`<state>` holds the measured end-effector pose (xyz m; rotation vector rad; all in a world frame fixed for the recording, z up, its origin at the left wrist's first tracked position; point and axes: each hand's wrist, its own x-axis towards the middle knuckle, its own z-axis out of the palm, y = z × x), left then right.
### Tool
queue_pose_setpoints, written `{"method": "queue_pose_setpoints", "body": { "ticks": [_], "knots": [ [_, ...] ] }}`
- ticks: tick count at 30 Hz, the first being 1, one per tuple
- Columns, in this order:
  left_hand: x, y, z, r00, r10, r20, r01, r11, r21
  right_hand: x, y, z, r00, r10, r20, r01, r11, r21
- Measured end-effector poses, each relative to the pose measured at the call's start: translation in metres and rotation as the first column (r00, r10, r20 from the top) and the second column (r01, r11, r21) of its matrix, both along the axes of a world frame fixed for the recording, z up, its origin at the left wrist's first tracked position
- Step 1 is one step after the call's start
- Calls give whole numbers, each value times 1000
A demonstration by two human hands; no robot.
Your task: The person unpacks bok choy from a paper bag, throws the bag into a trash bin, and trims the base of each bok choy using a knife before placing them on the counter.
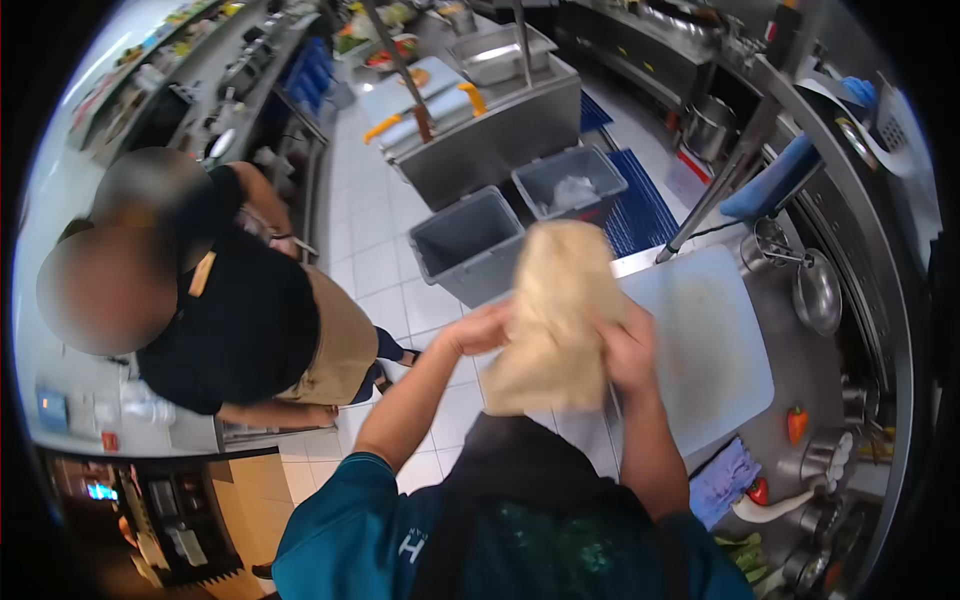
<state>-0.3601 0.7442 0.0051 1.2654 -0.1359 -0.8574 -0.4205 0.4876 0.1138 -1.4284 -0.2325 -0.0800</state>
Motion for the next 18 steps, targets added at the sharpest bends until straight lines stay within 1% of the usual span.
{"method": "queue_pose_setpoints", "body": {
  "ticks": [1,2,3,4,5,6,7,8,9,10,11,12,13,14,15,16,17,18],
  "knots": [
    [5,-1,-45,936,143,-323,-212,959,-188,34,20,-38,993,14,-118,-30,990,-141],
    [19,-5,-45,936,116,-331,-187,963,-192,71,38,-73,976,11,-216,-70,961,-268],
    [21,-10,-39,897,183,-403,-353,846,-400,92,55,-90,1000,4,-30,-22,772,-635],
    [14,-10,-40,825,243,-510,-529,648,-548,97,74,-108,989,98,112,55,458,-887],
    [22,1,-62,801,238,-549,-554,642,-530,102,95,-126,993,100,67,15,448,-894],
    [36,15,-94,725,368,-582,-623,712,-325,105,115,-143,986,149,-73,-117,316,-942],
    [51,20,-114,652,495,-574,-663,740,-115,114,128,-160,961,185,-203,-235,168,-957],
    [68,15,-106,690,617,-378,-636,767,92,128,136,-178,958,188,-215,-245,154,-957],
    [83,21,-120,684,614,-395,-633,768,98,137,145,-197,938,240,-250,-297,181,-938],
    [93,30,-145,569,740,-358,-734,654,185,139,150,-209,911,291,-293,-359,207,-910],
    [108,39,-169,442,845,-300,-814,519,261,144,151,-211,904,289,-315,-379,201,-903],
    [131,52,-187,349,917,-194,-899,386,206,154,151,-206,976,103,-192,-218,454,-864],
    [154,66,-200,238,967,-94,-958,250,138,162,151,-198,987,-119,-108,-7,644,-765],
    [176,79,-195,173,982,73,-966,154,208,169,142,-188,941,-244,-236,13,720,-694],
    [201,90,-184,113,964,242,-966,50,254,175,131,-184,939,-244,-241,6,714,-700],
    [221,103,-180,180,853,490,-976,92,198,179,119,-183,936,-295,-190,57,663,-747],
    [232,111,-175,219,676,703,-976,150,159,178,109,-180,929,-343,-141,104,607,-788],
    [247,109,-157,269,612,743,-963,197,186,177,100,-178,927,-345,-149,96,598,-795]
  ]
}}
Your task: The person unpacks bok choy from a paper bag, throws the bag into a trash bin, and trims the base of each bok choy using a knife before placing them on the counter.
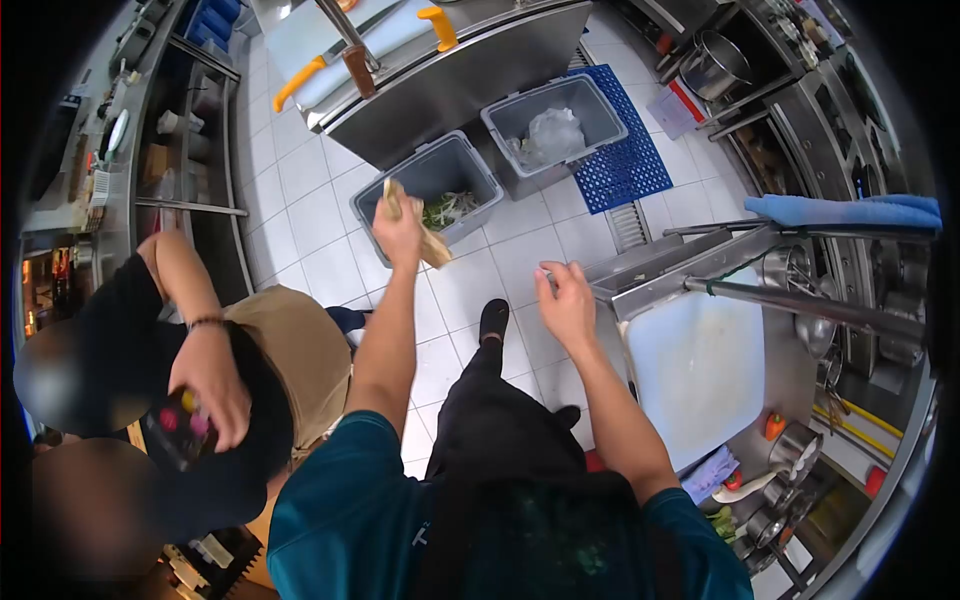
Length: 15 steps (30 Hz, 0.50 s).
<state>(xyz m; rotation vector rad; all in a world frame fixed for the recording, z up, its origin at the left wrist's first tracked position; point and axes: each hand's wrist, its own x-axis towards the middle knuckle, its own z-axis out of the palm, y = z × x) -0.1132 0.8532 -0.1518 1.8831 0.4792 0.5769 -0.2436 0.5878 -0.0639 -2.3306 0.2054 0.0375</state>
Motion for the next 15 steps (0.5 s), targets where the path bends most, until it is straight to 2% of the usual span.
{"method": "queue_pose_setpoints", "body": {
  "ticks": [1,2,4,5,6,7,8,9,10,11,12,13,14,15],
  "knots": [
    [19,-2,13,998,-61,-9,62,996,67,3,-8,3,1000,21,15,-20,1000,-19],
    [36,-1,4,998,-64,-17,65,996,57,5,-12,5,999,41,27,-40,999,-37],
    [64,8,-12,964,-258,-66,264,896,357,9,-13,9,999,25,29,-24,999,-21],
    [73,10,-25,962,-262,-74,271,896,351,11,-13,12,999,5,45,-5,1000,4],
    [75,10,-39,939,-272,-209,343,766,544,13,-11,16,999,1,32,-1,1000,1],
    [73,11,-50,908,-251,-336,419,584,695,17,-7,19,997,17,79,-21,999,47],
    [57,14,-54,679,-123,-724,685,461,564,24,-3,20,990,28,135,-41,995,93],
    [39,19,-65,640,-94,-763,725,401,559,32,1,18,991,20,135,-32,995,91],
    [23,27,-92,600,-58,-798,762,346,548,40,5,16,977,38,211,-59,994,90],
    [9,36,-140,475,-175,-862,780,538,321,49,11,15,957,62,285,-91,992,90],
    [-4,44,-177,360,-313,-879,737,673,62,60,18,14,949,79,307,-112,989,93],
    [-38,35,-178,406,-419,-812,693,720,-25,74,27,11,941,93,326,-131,987,98],
    [-70,28,-178,306,-428,-850,709,699,-97,90,39,2,935,131,330,-174,979,104],
    [-108,23,-171,278,-495,-823,715,679,-167,106,53,-12,928,165,334,-213,970,115]
  ]
}}
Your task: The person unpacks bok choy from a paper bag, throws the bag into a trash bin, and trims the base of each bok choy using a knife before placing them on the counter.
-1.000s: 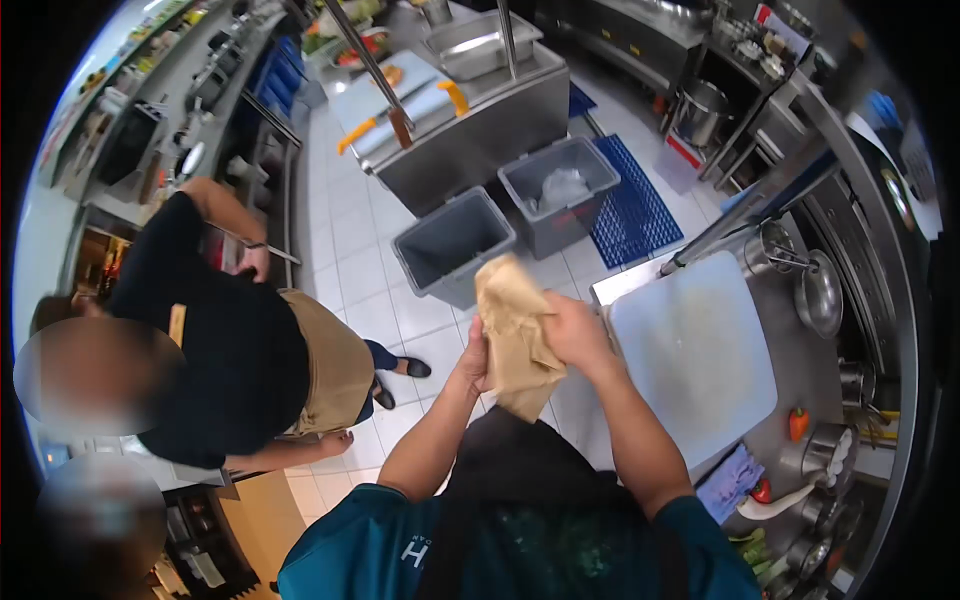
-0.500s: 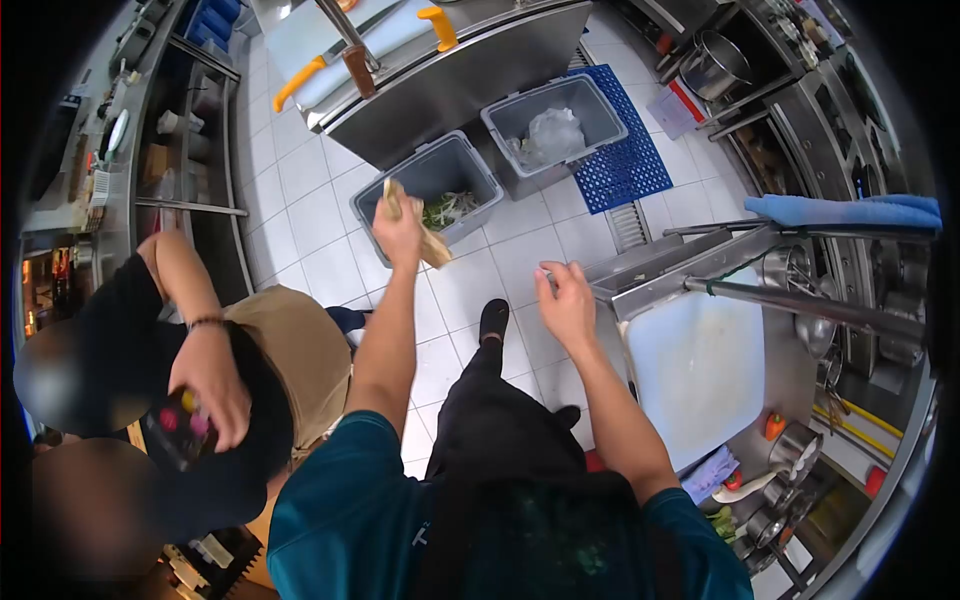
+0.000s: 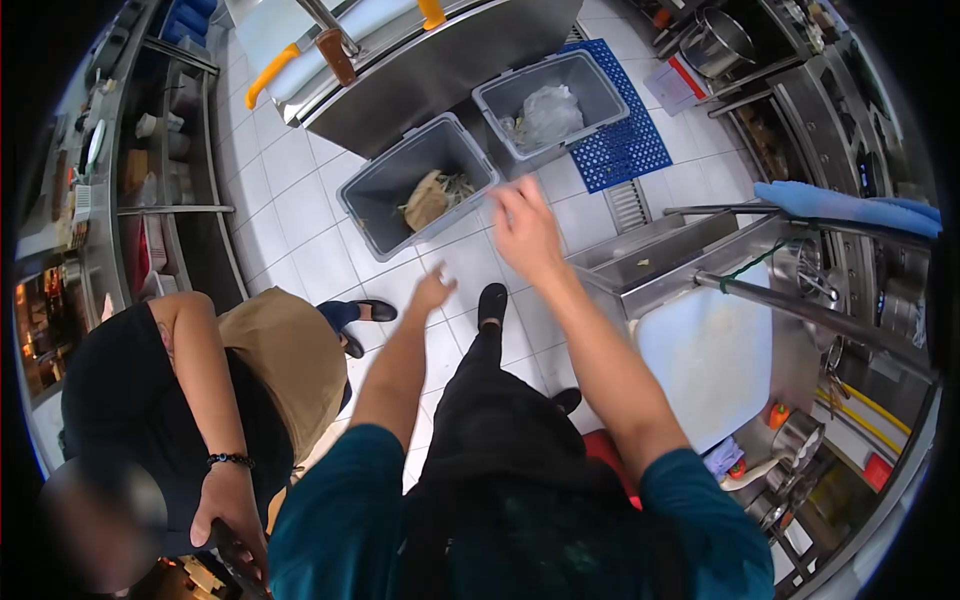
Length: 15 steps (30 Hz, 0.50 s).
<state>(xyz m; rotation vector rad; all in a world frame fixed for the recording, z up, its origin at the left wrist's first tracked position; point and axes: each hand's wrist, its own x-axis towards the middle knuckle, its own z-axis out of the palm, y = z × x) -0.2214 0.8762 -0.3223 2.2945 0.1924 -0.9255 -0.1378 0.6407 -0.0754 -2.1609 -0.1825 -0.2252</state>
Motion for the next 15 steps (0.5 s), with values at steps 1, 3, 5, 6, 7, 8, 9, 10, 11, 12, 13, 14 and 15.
{"method": "queue_pose_setpoints", "body": {
  "ticks": [1,3,5,6,7,8,9,10,11,12,13,14,15],
  "knots": [
    [-45,-1,-12,1000,-9,14,9,1000,4,16,16,-12,998,38,-39,-38,999,4],
    [-123,1,-21,988,-89,-123,104,988,118,51,38,-39,995,73,-67,-74,997,-6],
    [-186,13,-9,959,-65,-277,99,989,110,84,38,-74,998,46,-51,-47,999,-13],
    [-214,22,-6,961,-92,-260,135,979,152,104,31,-92,999,6,-37,-8,999,-50],
    [-239,36,-8,969,-120,-216,158,974,165,125,19,-97,999,-37,-11,36,995,-91],
    [-241,43,18,957,-137,-255,171,978,119,134,3,-86,993,-59,-105,22,946,-325],
    [-246,53,30,948,-129,-290,173,976,132,135,-16,-72,969,-55,-240,-59,894,-444],
    [-248,63,42,946,-124,-299,177,972,157,133,-34,-61,925,-72,-374,-153,829,-538],
    [-253,81,37,954,-172,-246,219,960,176,124,-51,-58,915,-61,-399,-185,815,-548],
    [-257,99,28,954,-227,-193,263,947,185,106,-58,-61,911,-100,-400,-155,816,-557],
    [-254,112,24,958,-227,-174,260,945,200,84,-61,-68,928,-88,-363,-144,811,-566],
    [-247,121,22,958,-239,-157,269,940,208,56,-66,-72,940,-89,-329,-128,804,-581],
    [-234,121,30,935,-277,-221,324,921,218,19,-69,-72,956,10,-292,-146,883,-446]
  ]
}}
